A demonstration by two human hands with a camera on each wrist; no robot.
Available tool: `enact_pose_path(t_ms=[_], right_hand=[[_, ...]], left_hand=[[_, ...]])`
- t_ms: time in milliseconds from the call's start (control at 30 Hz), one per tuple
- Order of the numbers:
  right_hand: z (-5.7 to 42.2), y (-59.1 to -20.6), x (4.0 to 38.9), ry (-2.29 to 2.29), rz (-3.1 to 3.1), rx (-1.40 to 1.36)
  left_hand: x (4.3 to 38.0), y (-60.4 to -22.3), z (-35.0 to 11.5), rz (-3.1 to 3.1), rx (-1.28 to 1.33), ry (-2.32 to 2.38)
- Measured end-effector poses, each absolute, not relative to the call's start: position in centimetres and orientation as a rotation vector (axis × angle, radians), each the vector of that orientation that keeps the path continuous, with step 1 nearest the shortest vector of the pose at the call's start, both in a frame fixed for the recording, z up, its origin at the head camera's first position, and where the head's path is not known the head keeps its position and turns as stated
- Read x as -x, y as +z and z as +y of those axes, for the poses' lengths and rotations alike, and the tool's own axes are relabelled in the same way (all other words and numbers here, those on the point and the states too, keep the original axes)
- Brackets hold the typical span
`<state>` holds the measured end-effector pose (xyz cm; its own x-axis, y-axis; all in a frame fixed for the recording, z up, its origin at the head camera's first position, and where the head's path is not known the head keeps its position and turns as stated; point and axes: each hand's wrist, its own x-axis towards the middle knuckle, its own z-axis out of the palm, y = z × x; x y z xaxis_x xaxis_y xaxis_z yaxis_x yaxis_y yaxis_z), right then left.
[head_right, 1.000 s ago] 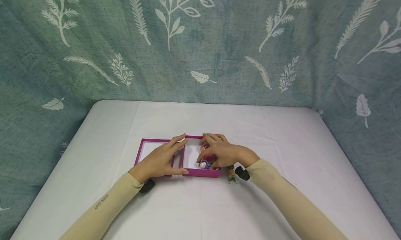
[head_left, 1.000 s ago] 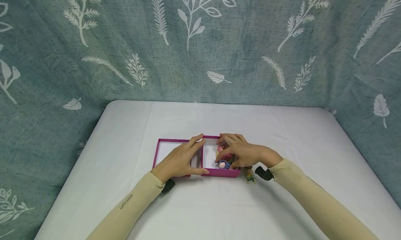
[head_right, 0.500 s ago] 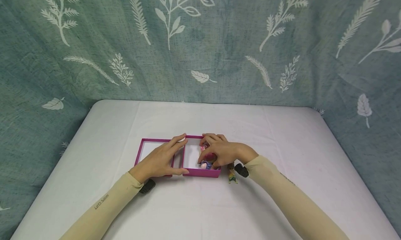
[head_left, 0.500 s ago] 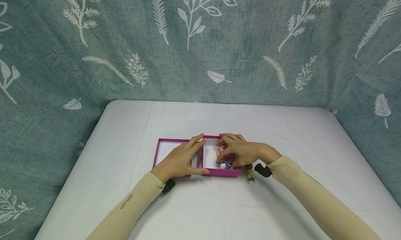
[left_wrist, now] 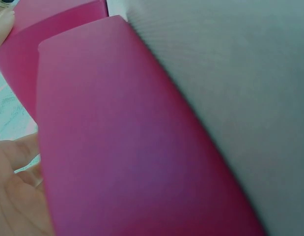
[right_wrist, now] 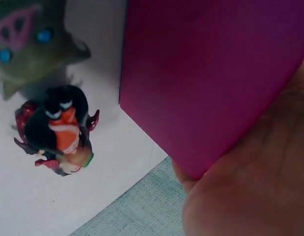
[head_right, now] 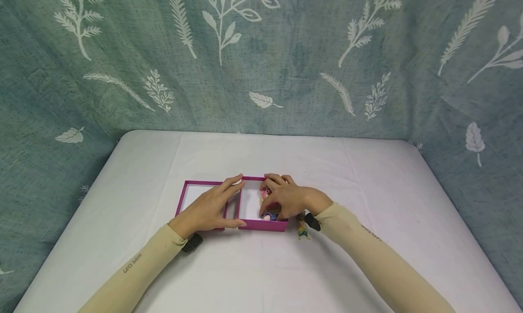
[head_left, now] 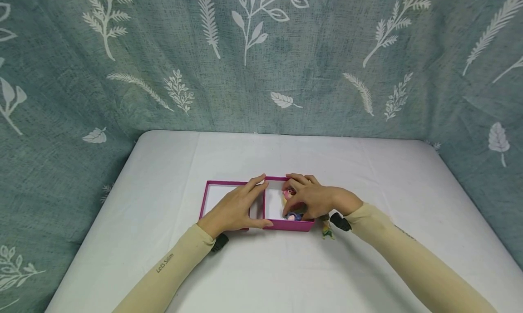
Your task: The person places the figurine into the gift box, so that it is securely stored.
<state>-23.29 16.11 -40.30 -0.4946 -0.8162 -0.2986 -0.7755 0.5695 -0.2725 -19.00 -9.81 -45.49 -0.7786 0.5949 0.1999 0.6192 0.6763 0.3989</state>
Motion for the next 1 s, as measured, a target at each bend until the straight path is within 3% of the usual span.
enact_pose_path(t_ms=[1000], right_hand=[[16.26,-40.18,23.44,-0.192,2.365,1.281]], left_hand=[[19.06,-45.59,-9.85,-2.809,1.032,-0.696]])
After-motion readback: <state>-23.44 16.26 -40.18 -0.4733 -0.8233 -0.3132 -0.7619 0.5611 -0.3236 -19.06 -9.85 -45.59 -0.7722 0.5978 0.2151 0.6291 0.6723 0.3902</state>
